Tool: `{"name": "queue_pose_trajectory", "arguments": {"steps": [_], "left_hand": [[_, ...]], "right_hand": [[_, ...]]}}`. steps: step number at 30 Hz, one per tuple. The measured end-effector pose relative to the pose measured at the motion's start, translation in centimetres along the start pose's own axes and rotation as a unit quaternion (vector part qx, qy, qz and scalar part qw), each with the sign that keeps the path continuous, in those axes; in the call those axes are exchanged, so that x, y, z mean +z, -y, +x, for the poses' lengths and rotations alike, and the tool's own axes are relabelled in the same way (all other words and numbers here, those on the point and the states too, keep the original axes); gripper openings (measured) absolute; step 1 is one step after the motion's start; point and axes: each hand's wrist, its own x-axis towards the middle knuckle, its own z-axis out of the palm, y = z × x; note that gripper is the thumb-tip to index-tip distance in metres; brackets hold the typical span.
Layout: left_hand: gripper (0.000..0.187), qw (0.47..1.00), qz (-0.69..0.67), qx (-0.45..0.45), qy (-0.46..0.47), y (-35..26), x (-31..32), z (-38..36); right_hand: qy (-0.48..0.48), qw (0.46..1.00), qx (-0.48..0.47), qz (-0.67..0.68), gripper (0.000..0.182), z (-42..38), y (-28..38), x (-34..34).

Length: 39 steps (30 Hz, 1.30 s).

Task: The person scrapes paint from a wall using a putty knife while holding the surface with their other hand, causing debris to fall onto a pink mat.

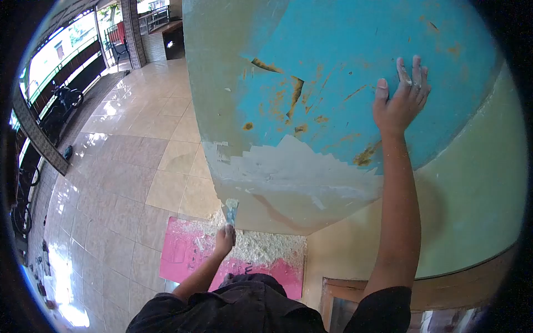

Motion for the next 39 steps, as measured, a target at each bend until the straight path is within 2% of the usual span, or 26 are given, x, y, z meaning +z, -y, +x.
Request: {"name": "queue_pose_trajectory", "arguments": {"steps": [2,4,5,6,10,13,14,15,20,22,23,24,25,29,33,34,36,37,39], "left_hand": [[0.045,0.998,-0.051,-0.018,-0.008,0.2,0.3,-0.4],[0.047,0.997,0.037,0.064,-0.03,-3.4,0.8,2.7],[0.05,0.984,0.108,0.116,-0.077,-6.0,1.0,4.9],[0.052,0.99,0.099,0.087,-0.043,-9.2,0.9,7.0],[0.05,0.997,0.046,0.046,-0.041,-10.5,0.3,5.6],[0.049,0.998,-0.019,0.059,-0.027,-7.1,0.0,4.2],[0.05,0.998,-0.013,0.049,-0.023,-6.0,0.0,3.4],[0.051,0.996,0.055,0.061,-0.021,-4.3,-0.1,2.8],[0.054,0.999,0.018,0.016,-0.035,-0.1,0.5,1.7],[0.054,0.995,0.055,0.067,-0.045,-3.6,1.0,3.3],[0.054,0.98,0.101,0.148,-0.089,-4.8,0.9,5.7],[0.054,0.985,0.086,0.124,-0.082,-8.1,0.7,7.5],[0.053,0.981,0.104,0.147,-0.074,-11.6,0.6,7.8],[0.05,0.989,0.057,0.124,-0.066,-12.0,0.7,7.4],[0.049,0.995,-0.012,0.088,-0.037,-5.7,0.9,5.3],[0.049,0.995,-0.013,0.091,-0.036,-5.0,1.1,4.8],[0.048,0.995,-0.079,0.042,-0.033,-4.0,1.5,4.2],[0.048,0.995,-0.079,0.042,-0.031,-5.1,1.5,4.8],[0.05,0.988,0.033,0.133,-0.066,-8.4,1.2,7.6]], "right_hand": [[-0.002,1.0,-0.006,0.003,0.048,0.2,0.2,0.0],[-0.004,1.0,0.002,-0.012,0.047,0.4,0.0,-0.1],[0.003,1.0,0.011,-0.022,0.047,0.3,0.2,-0.1],[0.004,1.0,0.01,-0.021,0.047,0.1,0.1,-0.2],[-0.006,1.0,0.004,-0.008,0.047,0.7,0.1,0.0],[0.008,1.0,0.009,-0.005,0.047,0.1,0.1,-0.4],[0.001,1.0,0.005,-0.002,0.047,0.2,0.1,-0.3],[-0.001,1.0,0.004,-0.001,0.047,0.3,0.2,-0.3],[0.01,1.0,0.012,-0.021,0.047,0.3,0.2,-0.5],[0.008,1.0,0.009,-0.022,0.047,0.2,0.0,-0.5],[0.007,1.0,0.005,-0.022,0.048,0.1,0.0,-0.4],[0.007,1.0,0.005,-0.02,0.048,0.1,0.1,-0.4],[0.01,1.0,0.009,-0.017,0.048,0.1,0.1,-0.5],[0.011,1.0,0.014,-0.02,0.049,0.1,0.0,-0.5],[0.004,1.0,0.008,-0.009,0.049,0.1,0.0,-0.4],[0.007,1.0,0.012,-0.016,0.049,0.0,0.1,-0.4],[0.009,1.0,0.015,-0.026,0.049,0.1,0.0,-0.5],[0.011,1.0,0.015,-0.023,0.049,0.1,0.0,-0.5],[0.013,1.0,0.018,-0.02,0.049,0.0,0.0,-0.6]]}}
